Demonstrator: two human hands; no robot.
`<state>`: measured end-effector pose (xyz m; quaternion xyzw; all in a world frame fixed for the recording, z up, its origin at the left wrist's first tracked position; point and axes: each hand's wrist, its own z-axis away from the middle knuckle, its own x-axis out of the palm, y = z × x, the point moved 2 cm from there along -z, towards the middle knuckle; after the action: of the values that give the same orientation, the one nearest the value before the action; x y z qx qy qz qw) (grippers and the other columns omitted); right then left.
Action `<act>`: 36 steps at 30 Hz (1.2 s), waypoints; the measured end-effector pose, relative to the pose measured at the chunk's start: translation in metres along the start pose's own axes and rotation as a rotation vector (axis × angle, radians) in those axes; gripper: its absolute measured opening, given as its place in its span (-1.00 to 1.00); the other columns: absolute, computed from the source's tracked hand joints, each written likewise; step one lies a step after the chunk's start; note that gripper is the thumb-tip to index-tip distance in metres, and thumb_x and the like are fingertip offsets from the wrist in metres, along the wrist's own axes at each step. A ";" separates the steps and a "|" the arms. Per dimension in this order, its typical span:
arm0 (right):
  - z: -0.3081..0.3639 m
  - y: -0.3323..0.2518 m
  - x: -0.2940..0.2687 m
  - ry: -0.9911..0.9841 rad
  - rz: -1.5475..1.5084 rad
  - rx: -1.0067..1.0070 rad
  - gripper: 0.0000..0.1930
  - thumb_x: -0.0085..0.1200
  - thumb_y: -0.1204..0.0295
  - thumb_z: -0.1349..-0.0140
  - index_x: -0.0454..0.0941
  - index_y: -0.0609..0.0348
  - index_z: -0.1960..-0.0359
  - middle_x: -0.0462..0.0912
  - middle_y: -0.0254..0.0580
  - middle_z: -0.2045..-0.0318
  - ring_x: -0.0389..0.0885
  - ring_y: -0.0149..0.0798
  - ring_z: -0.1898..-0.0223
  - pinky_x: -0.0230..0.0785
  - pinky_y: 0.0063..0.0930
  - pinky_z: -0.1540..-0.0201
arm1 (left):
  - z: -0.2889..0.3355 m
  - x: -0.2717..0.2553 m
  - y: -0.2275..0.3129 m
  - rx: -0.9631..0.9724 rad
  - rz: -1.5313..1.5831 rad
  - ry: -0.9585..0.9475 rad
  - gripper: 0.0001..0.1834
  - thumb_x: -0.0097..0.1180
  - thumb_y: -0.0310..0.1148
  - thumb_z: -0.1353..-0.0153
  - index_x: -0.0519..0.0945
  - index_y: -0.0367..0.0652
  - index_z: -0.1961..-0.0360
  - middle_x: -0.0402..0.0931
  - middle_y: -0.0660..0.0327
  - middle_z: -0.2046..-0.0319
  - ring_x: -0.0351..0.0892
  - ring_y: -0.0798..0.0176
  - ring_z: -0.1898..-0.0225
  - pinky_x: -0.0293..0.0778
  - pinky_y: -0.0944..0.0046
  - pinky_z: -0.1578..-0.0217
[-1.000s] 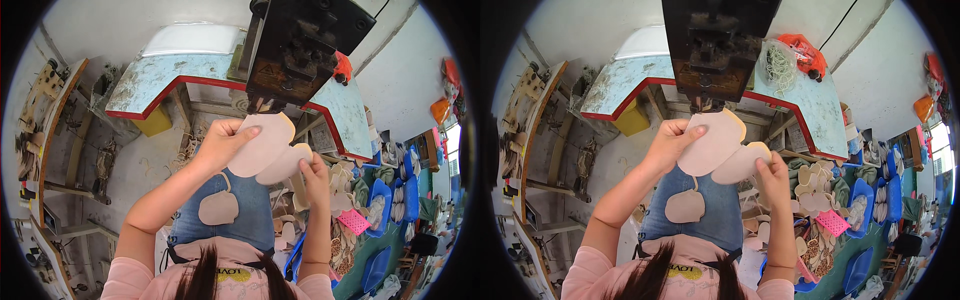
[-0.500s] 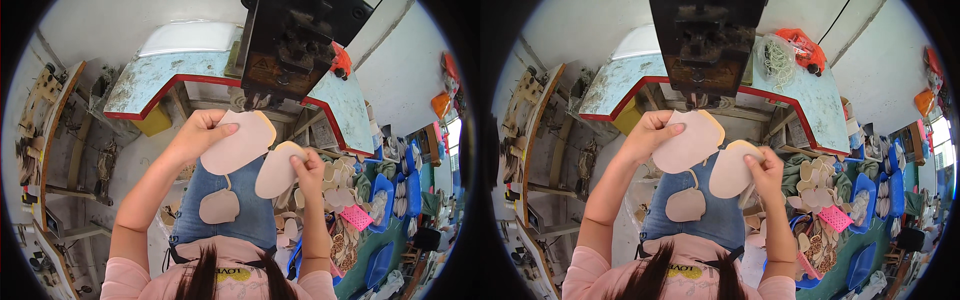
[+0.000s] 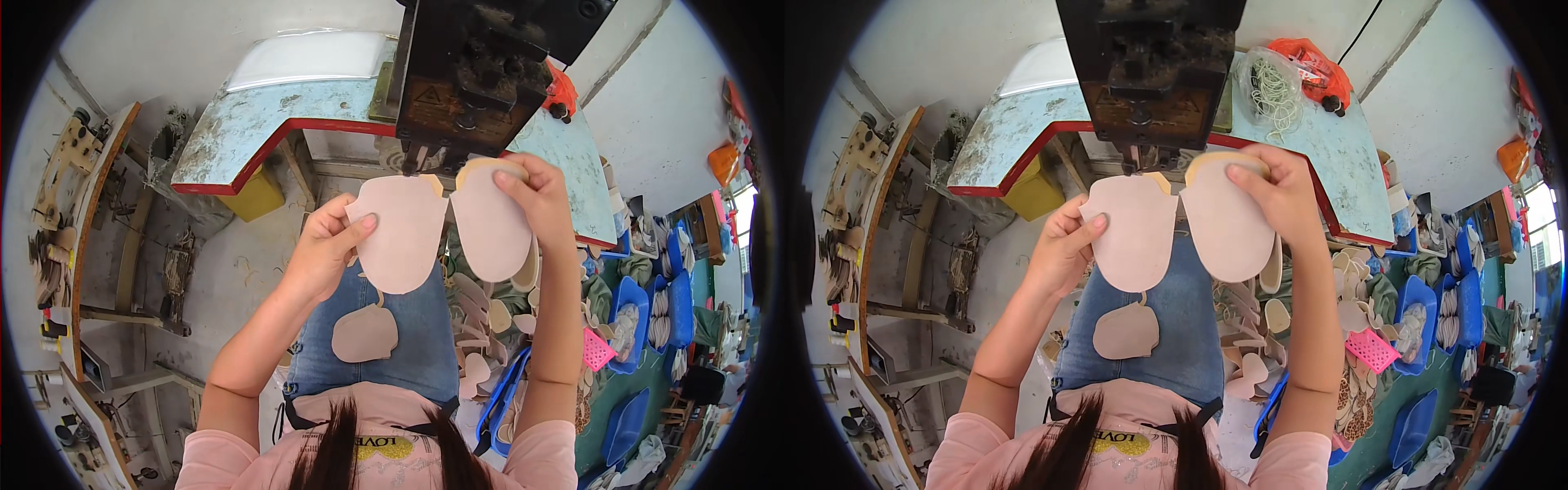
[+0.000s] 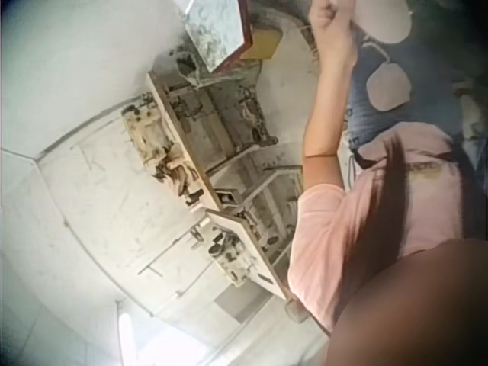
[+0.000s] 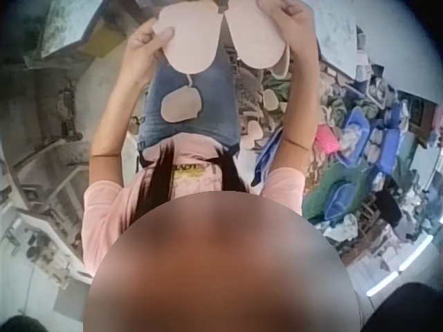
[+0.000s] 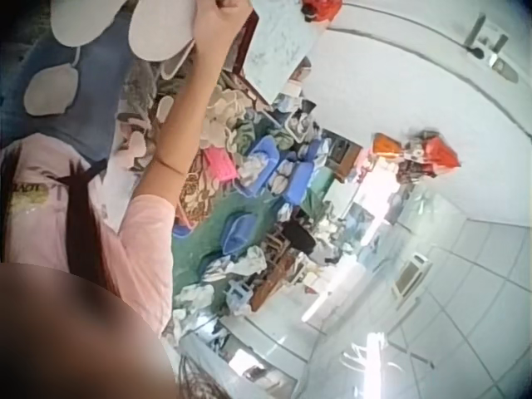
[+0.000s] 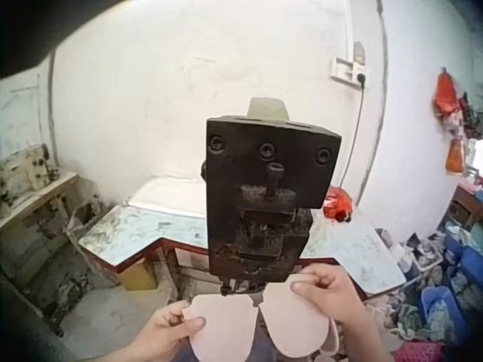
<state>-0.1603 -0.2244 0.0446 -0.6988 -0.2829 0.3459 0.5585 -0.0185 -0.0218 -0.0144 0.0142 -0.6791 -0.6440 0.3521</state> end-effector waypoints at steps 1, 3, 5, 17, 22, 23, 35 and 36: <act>-0.005 -0.007 0.002 -0.030 0.010 0.004 -0.87 0.03 0.49 -0.01 0.44 0.28 0.42 0.50 -0.34 0.56 0.44 -0.56 0.54 0.27 -0.71 0.51 | 0.002 0.003 -0.001 -0.002 -0.001 0.000 -0.86 -0.01 -0.41 -0.10 0.44 -0.20 0.31 0.48 0.32 0.45 0.40 0.56 0.47 0.31 0.55 0.49; -0.016 -0.015 0.003 -0.073 0.040 -0.012 -0.83 0.05 0.48 0.01 0.48 0.30 0.37 0.52 -0.32 0.55 0.44 -0.54 0.56 0.29 -0.69 0.51 | 0.006 0.014 -0.001 0.041 0.040 0.052 -0.80 -0.01 -0.42 -0.10 0.44 -0.20 0.22 0.49 0.30 0.40 0.43 0.54 0.44 0.34 0.55 0.50; -0.029 -0.017 0.000 -0.101 0.065 -0.034 -0.82 0.04 0.48 0.01 0.48 0.30 0.35 0.52 -0.33 0.54 0.43 -0.54 0.56 0.28 -0.69 0.50 | 0.008 0.013 -0.009 0.009 0.039 -0.014 -0.78 -0.02 -0.43 -0.10 0.43 -0.21 0.19 0.49 0.29 0.38 0.44 0.51 0.42 0.37 0.53 0.47; -0.044 -0.007 0.013 -0.141 0.027 -0.170 -0.84 0.02 0.55 0.03 0.48 0.31 0.36 0.51 -0.40 0.54 0.38 -0.63 0.56 0.24 -0.75 0.53 | 0.003 -0.018 0.002 0.108 -0.107 0.036 -0.84 -0.03 -0.46 -0.09 0.43 -0.22 0.27 0.49 0.27 0.44 0.43 0.52 0.45 0.36 0.50 0.48; -0.024 -0.003 0.024 -0.133 0.002 -0.074 -0.87 0.05 0.51 0.02 0.48 0.29 0.41 0.49 -0.43 0.59 0.38 -0.64 0.57 0.22 -0.76 0.54 | -0.021 -0.020 0.024 0.370 -0.207 0.302 -0.82 -0.10 -0.44 -0.13 0.42 -0.25 0.24 0.48 0.29 0.43 0.42 0.50 0.42 0.32 0.50 0.38; -0.021 0.000 0.019 -0.083 -0.001 -0.076 -0.88 0.05 0.49 0.01 0.48 0.27 0.43 0.49 -0.43 0.59 0.38 -0.64 0.56 0.23 -0.75 0.54 | -0.023 -0.017 0.024 0.431 -0.165 0.409 -0.80 -0.13 -0.44 -0.14 0.41 -0.25 0.21 0.48 0.29 0.44 0.41 0.50 0.42 0.31 0.51 0.36; 0.017 0.007 0.046 0.115 0.087 -0.209 -0.84 0.03 0.42 -0.08 0.32 0.19 0.49 0.33 -0.51 0.63 0.22 -0.68 0.61 0.06 -0.79 0.60 | 0.038 -0.045 -0.101 0.416 -1.291 -0.162 -0.69 0.10 -0.31 0.07 0.47 -0.24 0.28 0.39 0.12 0.45 0.36 0.10 0.39 0.29 0.19 0.27; 0.017 0.012 0.047 0.110 0.093 -0.215 -0.84 0.03 0.42 -0.08 0.32 0.19 0.49 0.33 -0.51 0.63 0.22 -0.68 0.61 0.06 -0.79 0.60 | 0.023 -0.040 -0.082 0.443 -1.158 -0.087 -0.69 0.10 -0.28 0.04 0.47 -0.24 0.29 0.39 0.16 0.48 0.37 0.16 0.41 0.30 0.22 0.29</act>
<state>-0.1457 -0.1800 0.0226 -0.7848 -0.2547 0.3003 0.4786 -0.0353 0.0028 -0.1036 0.4268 -0.6925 -0.5741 -0.0936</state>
